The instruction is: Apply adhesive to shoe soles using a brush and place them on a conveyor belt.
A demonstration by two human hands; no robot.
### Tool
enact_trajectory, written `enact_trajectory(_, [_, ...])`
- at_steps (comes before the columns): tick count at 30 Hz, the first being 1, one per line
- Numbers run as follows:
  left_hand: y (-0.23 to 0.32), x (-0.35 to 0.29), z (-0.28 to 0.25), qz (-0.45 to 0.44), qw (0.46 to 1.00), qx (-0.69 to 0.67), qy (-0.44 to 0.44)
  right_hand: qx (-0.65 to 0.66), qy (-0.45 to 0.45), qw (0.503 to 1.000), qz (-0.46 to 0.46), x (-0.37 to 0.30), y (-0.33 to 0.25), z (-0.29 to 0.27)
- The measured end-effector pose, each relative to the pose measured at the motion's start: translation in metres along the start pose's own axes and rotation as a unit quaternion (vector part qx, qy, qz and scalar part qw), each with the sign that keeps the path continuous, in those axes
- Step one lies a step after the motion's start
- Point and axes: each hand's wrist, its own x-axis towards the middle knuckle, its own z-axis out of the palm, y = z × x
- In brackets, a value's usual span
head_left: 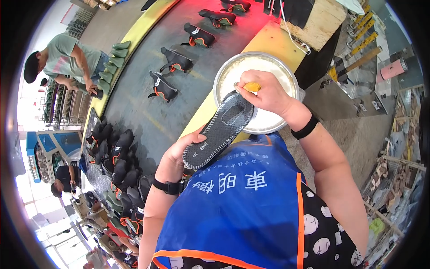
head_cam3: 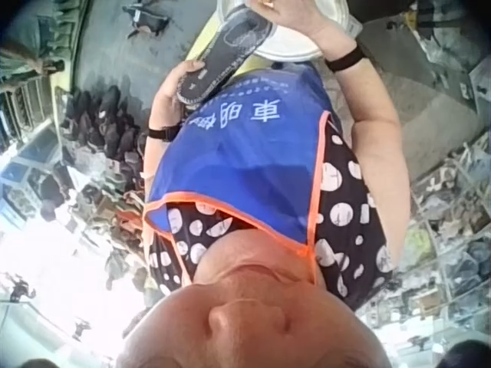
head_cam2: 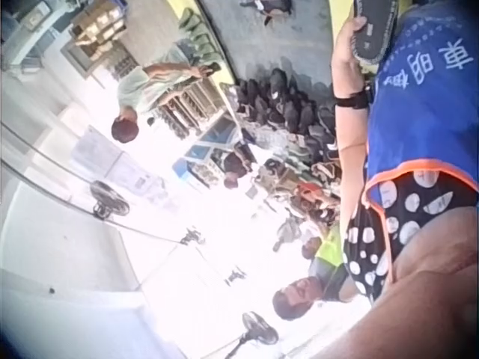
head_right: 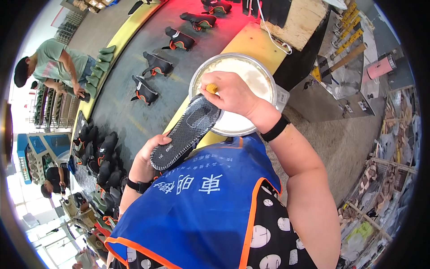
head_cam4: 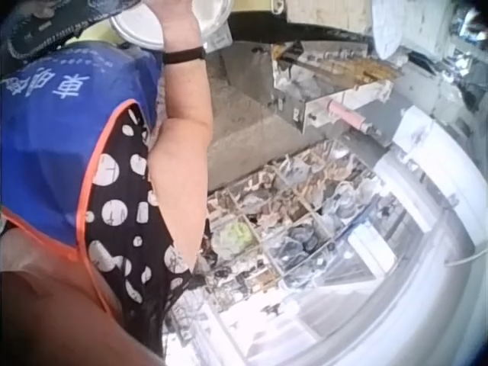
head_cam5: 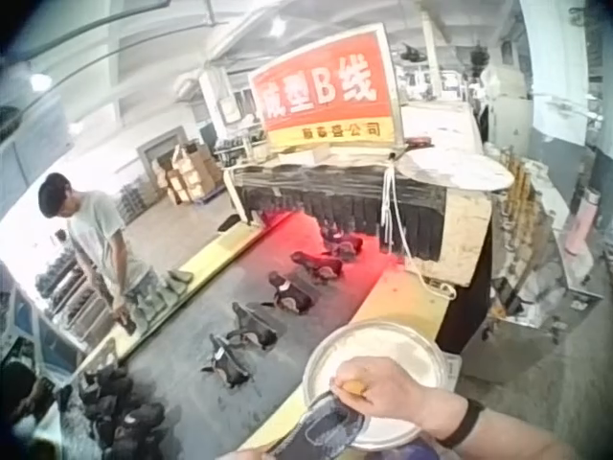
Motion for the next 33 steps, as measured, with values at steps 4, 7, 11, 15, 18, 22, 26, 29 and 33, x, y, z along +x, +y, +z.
enact_trajectory(4, [-0.003, -0.001, -0.014, -0.06, 0.991, -0.113, -0.03, 0.016, -0.047, 0.996, -0.068, 0.011, 0.0, 0.003])
enact_trajectory(7, [-0.008, 0.005, -0.021, -0.058, 0.98, -0.158, -0.111, 0.042, -0.063, 0.993, -0.09, 0.018, -0.001, 0.005])
enact_trajectory(11, [-0.013, 0.01, -0.024, -0.055, 0.968, -0.182, -0.167, 0.042, -0.069, 0.992, -0.101, 0.028, -0.006, 0.003])
enact_trajectory(15, [-0.014, 0.009, -0.026, -0.085, 0.973, -0.167, -0.134, 0.13, -0.052, 0.99, -0.031, 0.039, -0.014, -0.013])
enact_trajectory(18, [-0.013, 0.009, -0.029, -0.073, 0.976, -0.151, -0.143, 0.157, -0.084, 0.982, -0.055, 0.039, -0.02, -0.014])
enact_trajectory(22, [-0.009, 0.008, -0.029, -0.082, 0.974, -0.149, -0.15, 0.146, -0.128, 0.98, -0.046, 0.032, -0.014, -0.013])
enact_trajectory(26, [-0.007, -0.001, -0.017, -0.033, 0.994, -0.079, -0.065, 0.153, -0.107, 0.977, 0.101, 0.027, -0.001, -0.033])
enact_trajectory(29, [-0.003, -0.005, -0.005, 0.019, 0.999, -0.038, -0.024, -0.023, -0.109, 0.958, 0.265, 0.021, 0.0, -0.046])
enact_trajectory(33, [0.003, -0.004, 0.002, 0.049, 0.998, 0.024, -0.038, 0.056, 0.002, 0.984, 0.166, 0.003, -0.006, -0.026])
